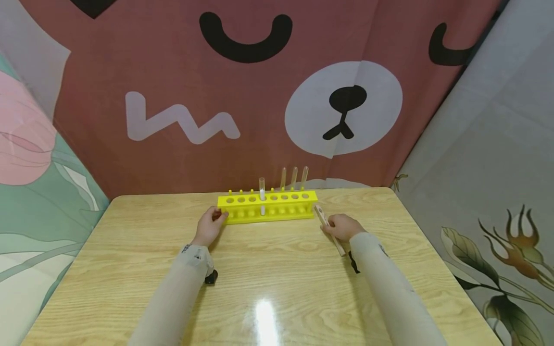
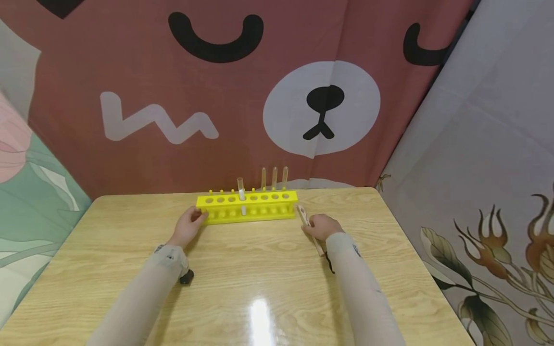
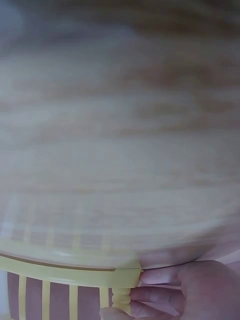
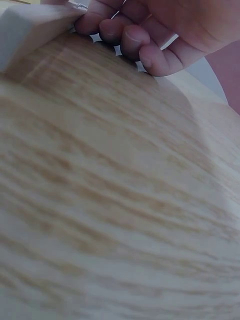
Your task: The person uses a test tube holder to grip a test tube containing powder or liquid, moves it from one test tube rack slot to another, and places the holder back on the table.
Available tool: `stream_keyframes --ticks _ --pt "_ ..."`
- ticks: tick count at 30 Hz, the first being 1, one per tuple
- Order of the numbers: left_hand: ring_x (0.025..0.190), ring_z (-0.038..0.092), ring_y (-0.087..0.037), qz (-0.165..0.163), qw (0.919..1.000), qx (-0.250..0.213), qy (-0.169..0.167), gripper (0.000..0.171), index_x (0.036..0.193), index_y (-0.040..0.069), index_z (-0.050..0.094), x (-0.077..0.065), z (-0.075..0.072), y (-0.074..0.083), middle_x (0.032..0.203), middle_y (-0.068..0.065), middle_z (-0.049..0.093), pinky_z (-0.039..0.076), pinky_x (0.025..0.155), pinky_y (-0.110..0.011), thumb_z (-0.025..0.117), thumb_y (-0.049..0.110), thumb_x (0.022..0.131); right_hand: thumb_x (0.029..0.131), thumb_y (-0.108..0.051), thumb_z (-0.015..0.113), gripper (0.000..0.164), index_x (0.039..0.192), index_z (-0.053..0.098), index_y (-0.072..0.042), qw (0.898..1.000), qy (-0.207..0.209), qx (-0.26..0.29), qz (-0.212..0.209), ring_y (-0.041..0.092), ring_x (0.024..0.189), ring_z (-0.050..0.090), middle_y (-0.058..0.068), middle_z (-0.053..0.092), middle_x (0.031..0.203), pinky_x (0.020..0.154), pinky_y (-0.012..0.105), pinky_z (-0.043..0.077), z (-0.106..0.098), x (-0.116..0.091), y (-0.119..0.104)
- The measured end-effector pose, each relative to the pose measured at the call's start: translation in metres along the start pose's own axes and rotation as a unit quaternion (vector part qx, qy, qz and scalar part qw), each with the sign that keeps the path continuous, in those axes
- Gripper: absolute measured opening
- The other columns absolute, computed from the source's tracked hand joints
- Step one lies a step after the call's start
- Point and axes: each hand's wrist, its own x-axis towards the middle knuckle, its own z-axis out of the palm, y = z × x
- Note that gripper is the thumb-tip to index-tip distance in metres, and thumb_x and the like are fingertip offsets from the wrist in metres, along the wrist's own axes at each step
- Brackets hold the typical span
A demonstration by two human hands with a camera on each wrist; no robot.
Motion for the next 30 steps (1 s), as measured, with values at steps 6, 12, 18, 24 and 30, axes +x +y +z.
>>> stream_keyframes --ticks 6,12,18,24,30 --pt "0.114 0.055 -0.037 -0.005 1.0000 -0.001 0.001 0.023 0.116 -0.002 0.056 -0.0002 -0.0004 0.0003 0.121 -0.023 0.059 0.044 0.099 -0.051 0.057 0.018 0.105 0.102 -0.039 0.058 0.039 0.074 0.052 -0.013 1.000 0.004 0.000 0.010 0.014 0.054 0.039 0.000 0.042 0.062 0.052 0.028 0.035 -0.0001 -0.0019 -0.0022" --pt "0.114 0.055 -0.036 -0.011 0.9999 -0.003 0.002 0.023 0.116 0.000 0.056 -0.0008 0.0002 0.0011 0.122 -0.022 0.059 0.044 0.100 -0.050 0.058 0.019 0.105 0.102 -0.038 0.057 0.038 0.075 0.052 -0.012 1.000 0.008 -0.004 0.021 0.015 0.055 0.040 0.000 0.044 0.062 0.053 0.030 0.035 -0.0004 -0.0018 -0.0041" --pt "0.114 0.054 -0.037 -0.009 1.0000 -0.001 0.001 0.022 0.115 -0.001 0.056 -0.0018 0.0008 0.0013 0.121 -0.023 0.059 0.045 0.099 -0.050 0.058 0.018 0.105 0.103 -0.039 0.053 0.040 0.074 0.051 -0.012 0.999 0.025 -0.001 0.034 0.016 0.056 0.040 0.001 0.043 0.063 0.053 0.030 0.035 0.0012 -0.0002 -0.0049" --pt "0.115 0.054 -0.036 -0.007 1.0000 0.004 0.001 0.023 0.117 0.000 0.056 -0.0002 0.0004 0.0003 0.122 -0.022 0.059 0.044 0.100 -0.051 0.057 0.020 0.105 0.103 -0.039 0.053 0.039 0.075 0.055 -0.012 0.998 0.049 0.003 0.039 0.017 0.056 0.045 0.003 0.049 0.064 0.052 0.031 0.037 0.0033 0.0018 -0.0077" --pt "0.114 0.055 -0.036 -0.005 1.0000 0.003 0.001 0.024 0.117 0.000 0.057 -0.0007 0.0001 0.0020 0.121 -0.022 0.060 0.045 0.099 -0.050 0.057 0.021 0.105 0.104 -0.037 0.052 0.039 0.074 0.056 -0.012 0.997 0.063 0.016 0.041 0.018 0.055 0.045 0.003 0.049 0.063 0.051 0.031 0.037 0.0034 0.0033 -0.0076"
